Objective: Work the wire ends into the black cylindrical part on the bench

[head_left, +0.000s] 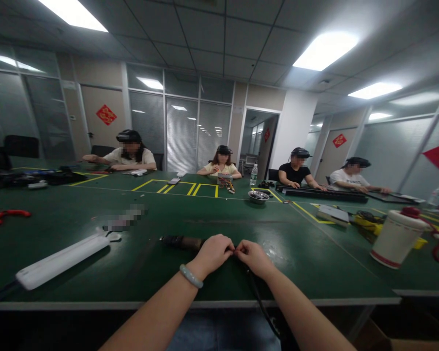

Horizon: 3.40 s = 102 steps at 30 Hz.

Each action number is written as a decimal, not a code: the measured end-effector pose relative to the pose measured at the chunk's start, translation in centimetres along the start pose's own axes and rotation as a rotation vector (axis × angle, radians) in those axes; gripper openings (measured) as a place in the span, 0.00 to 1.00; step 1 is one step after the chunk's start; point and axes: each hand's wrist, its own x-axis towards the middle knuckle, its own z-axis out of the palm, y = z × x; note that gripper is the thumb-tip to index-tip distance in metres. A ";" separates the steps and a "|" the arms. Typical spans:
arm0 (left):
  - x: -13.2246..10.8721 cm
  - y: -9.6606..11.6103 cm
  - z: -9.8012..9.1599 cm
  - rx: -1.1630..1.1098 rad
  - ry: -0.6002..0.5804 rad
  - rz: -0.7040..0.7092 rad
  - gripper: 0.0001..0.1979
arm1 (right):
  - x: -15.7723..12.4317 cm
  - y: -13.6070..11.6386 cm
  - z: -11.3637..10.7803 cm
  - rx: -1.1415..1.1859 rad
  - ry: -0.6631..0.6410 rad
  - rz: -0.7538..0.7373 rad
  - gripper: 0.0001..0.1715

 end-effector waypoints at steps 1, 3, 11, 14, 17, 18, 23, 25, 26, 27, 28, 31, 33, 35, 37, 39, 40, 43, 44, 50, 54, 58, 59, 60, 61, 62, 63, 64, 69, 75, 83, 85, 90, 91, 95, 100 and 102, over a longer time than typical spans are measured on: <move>0.0 0.0 0.0 0.005 0.002 -0.006 0.04 | 0.0 0.0 0.1 0.002 -0.003 -0.002 0.08; 0.0 0.1 0.0 0.022 -0.004 -0.018 0.04 | 0.1 0.2 0.2 0.003 -0.002 -0.003 0.08; -0.1 0.1 0.1 0.036 -0.004 0.005 0.03 | 0.5 0.3 0.6 -0.011 0.004 0.047 0.10; -0.1 0.1 0.2 0.027 0.013 0.010 0.02 | 0.5 -0.1 0.6 0.000 0.013 0.088 0.11; 0.0 0.1 0.2 0.027 0.005 -0.008 0.02 | 0.5 -0.7 0.3 -0.002 0.017 0.130 0.11; 0.0 0.1 0.2 0.030 -0.002 -0.020 0.03 | 0.6 -0.8 0.3 -0.005 0.012 0.141 0.11; 0.1 0.1 0.1 0.053 -0.044 -0.051 0.07 | 0.9 -1.6 -0.1 -0.074 -0.014 0.189 0.09; 0.0 0.1 0.1 0.056 -0.045 -0.046 0.07 | 1.0 -1.9 0.0 -0.122 -0.012 0.179 0.07; -0.1 0.1 0.1 0.056 -0.043 -0.041 0.07 | 1.1 -2.1 0.0 -0.152 -0.007 0.165 0.06; -0.2 0.2 0.0 0.058 -0.043 -0.038 0.07 | 1.1 -2.2 0.1 -0.186 0.001 0.148 0.06; -0.2 0.3 -0.1 0.062 -0.046 -0.035 0.08 | 1.1 -2.3 0.1 -0.222 0.011 0.130 0.05; -0.3 0.6 -0.4 0.079 -0.073 -0.041 0.09 | 1.2 -2.6 0.2 -0.330 0.019 0.085 0.04; -0.3 0.9 -0.6 0.095 -0.091 -0.044 0.08 | 1.2 -2.8 0.0 -0.410 0.018 0.034 0.04; -0.3 1.0 -0.6 0.105 -0.091 -0.038 0.07 | 1.3 -2.9 -0.3 -0.483 0.019 -0.046 0.04; -0.3 1.0 -0.6 0.105 -0.075 -0.026 0.07 | 1.5 -2.9 -0.7 -0.521 -0.005 -0.114 0.04; -0.3 1.0 -0.5 0.097 -0.060 -0.022 0.08 | 1.7 -2.9 -0.9 -0.529 -0.084 -0.125 0.06; -0.3 1.0 -0.5 0.092 -0.046 -0.025 0.08 | 1.8 -2.8 -0.9 -0.530 -0.122 -0.122 0.06; -0.3 1.0 -0.5 0.067 0.047 -0.018 0.10 | 1.8 -2.8 -0.8 -0.540 -0.152 -0.125 0.10; -0.3 1.0 -0.4 0.059 0.092 -0.003 0.11 | 1.8 -2.8 -0.7 -0.550 -0.141 -0.135 0.11; -0.2 0.4 -0.3 0.043 0.295 0.054 0.20 | 2.1 -2.8 -0.8 -0.686 -0.099 -0.204 0.09; -0.3 0.0 -0.5 0.079 0.306 0.057 0.18 | 2.5 -1.4 -2.6 -0.707 -0.035 -0.230 0.06; -0.5 -0.1 -0.7 0.112 0.271 0.022 0.20 | 2.2 1.8 -6.2 -0.706 0.045 -0.161 0.07; -0.5 -0.1 -0.7 0.117 0.253 0.015 0.21 | 1.9 2.9 -7.4 -0.717 0.064 -0.135 0.07; -0.6 -0.1 -0.8 0.121 0.234 0.011 0.22 | 1.6 4.1 -8.6 -0.738 0.094 -0.095 0.07; -0.6 -0.1 -0.7 0.126 0.215 0.010 0.23 | 1.1 5.4 -9.8 -0.762 0.123 -0.061 0.08; -0.6 -0.1 -0.7 0.132 0.198 0.012 0.24 | 0.5 6.7 -11.1 -0.787 0.147 -0.019 0.09; -0.7 -0.1 -0.6 0.138 0.184 0.013 0.24 | -0.2 8.1 -12.3 -0.818 0.180 0.030 0.10; -0.7 -0.2 -0.5 0.142 0.173 0.012 0.25 | -0.9 9.5 -13.5 -0.842 0.198 0.094 0.10; -0.8 -0.7 0.7 0.124 0.094 -0.026 0.23 | -5.7 15.3 -18.7 -0.857 0.304 0.420 0.13; -0.9 -1.3 1.4 0.065 -0.065 -0.167 0.23 | -11.2 21.0 -23.8 -0.704 0.480 0.884 0.24; -0.9 -2.1 1.7 -0.062 -0.187 -0.249 0.31 | -13.4 23.6 -25.9 -0.512 0.717 1.028 0.29; -0.9 -2.5 2.0 -0.074 -0.163 -0.241 0.31 | -13.3 22.9 -25.6 -0.481 0.745 1.032 0.31; -1.0 -2.7 2.3 -0.073 -0.141 -0.211 0.31 | -13.2 21.9 -25.4 -0.449 0.769 1.056 0.33; -1.0 -2.6 2.2 -0.066 -0.140 -0.214 0.30 | -13.2 21.9 -25.4 -0.441 0.774 1.063 0.33; -0.9 -2.2 2.0 -0.022 -0.131 -0.224 0.30 | -13.2 22.2 -25.3 -0.415 0.785 1.089 0.33; -0.9 -2.4 2.1 -0.033 -0.160 -0.217 0.30 | -13.1 22.8 -25.4 -0.409 0.797 1.099 0.37; -1.0 -2.4 2.0 -0.041 -0.161 -0.220 0.30 | -13.0 23.0 -25.5 -0.400 0.811 1.111 0.38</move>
